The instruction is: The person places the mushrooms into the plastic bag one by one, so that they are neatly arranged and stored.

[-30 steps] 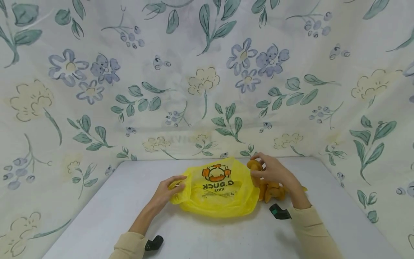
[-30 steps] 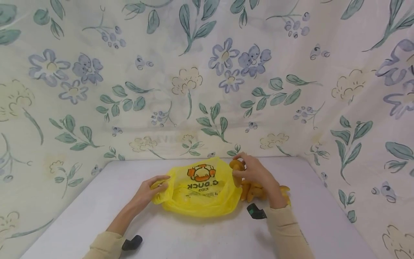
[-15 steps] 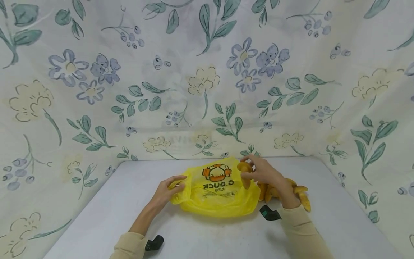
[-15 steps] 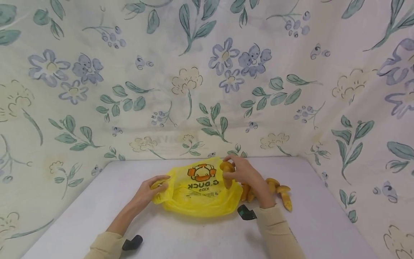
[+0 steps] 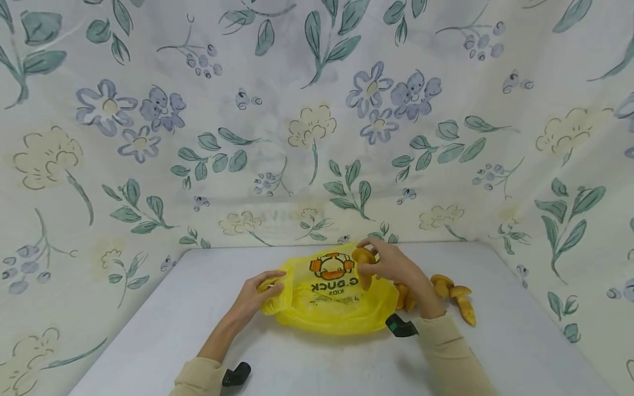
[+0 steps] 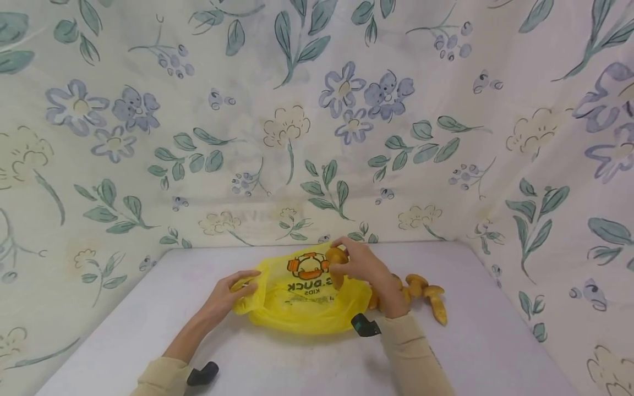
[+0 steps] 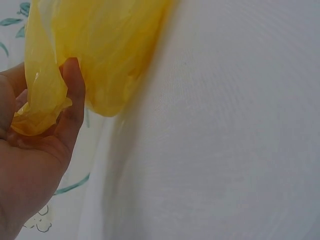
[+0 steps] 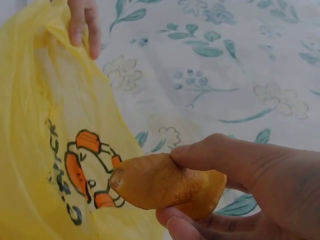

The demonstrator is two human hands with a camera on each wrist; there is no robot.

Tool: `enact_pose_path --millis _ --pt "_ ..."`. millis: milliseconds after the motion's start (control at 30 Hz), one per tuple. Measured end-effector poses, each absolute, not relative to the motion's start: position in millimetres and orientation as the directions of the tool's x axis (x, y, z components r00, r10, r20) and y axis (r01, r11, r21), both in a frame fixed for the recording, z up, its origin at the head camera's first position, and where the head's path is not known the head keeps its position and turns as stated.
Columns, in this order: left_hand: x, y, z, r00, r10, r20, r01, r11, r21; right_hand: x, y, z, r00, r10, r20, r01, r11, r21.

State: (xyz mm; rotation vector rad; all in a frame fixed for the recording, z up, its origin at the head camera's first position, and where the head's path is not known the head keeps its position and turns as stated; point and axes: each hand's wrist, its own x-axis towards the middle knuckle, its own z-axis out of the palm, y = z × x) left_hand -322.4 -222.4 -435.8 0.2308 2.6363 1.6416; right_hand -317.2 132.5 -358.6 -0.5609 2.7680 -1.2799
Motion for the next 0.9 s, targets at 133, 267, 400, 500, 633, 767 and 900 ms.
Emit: enact_pose_path --millis 133,267,400,500,633,767,900 --pt "-323.4 -222.4 -436.3 -0.988 0.14 0.06 0.115 0.429 0.896 -319.9 124.1 -357.3 -0.919 -0.372 0.131 -0.34 0.581 -0.74" --pt "-324.2 -222.6 -437.3 -0.989 0.14 0.055 0.111 0.431 0.895 -322.3 115.4 -357.6 -0.913 -0.388 0.124 -0.344 0.574 -0.743" --pt "-324.3 -222.8 -437.5 -0.988 0.142 0.054 0.111 0.432 0.895 -324.0 107.8 -359.8 -0.913 -0.391 0.118 -0.342 0.571 -0.746" --pt "-323.7 -223.0 -437.0 -0.988 0.143 0.055 0.113 0.434 0.894 -324.9 101.8 -362.0 -0.913 -0.392 0.117 -0.34 0.569 -0.749" --pt "-323.1 -223.1 -436.2 -0.988 0.142 0.057 0.114 0.432 0.894 -325.3 92.7 -365.1 -0.921 -0.373 0.113 -0.327 0.583 -0.744" --pt "-323.0 -222.8 -436.1 -0.988 0.142 0.057 0.113 0.43 0.896 -326.7 84.3 -368.4 -0.922 -0.373 0.108 -0.318 0.564 -0.762" --pt "-323.7 -222.3 -436.6 -0.989 0.14 0.056 0.111 0.429 0.896 -328.3 76.7 -370.4 -0.916 -0.388 0.102 -0.319 0.551 -0.771"
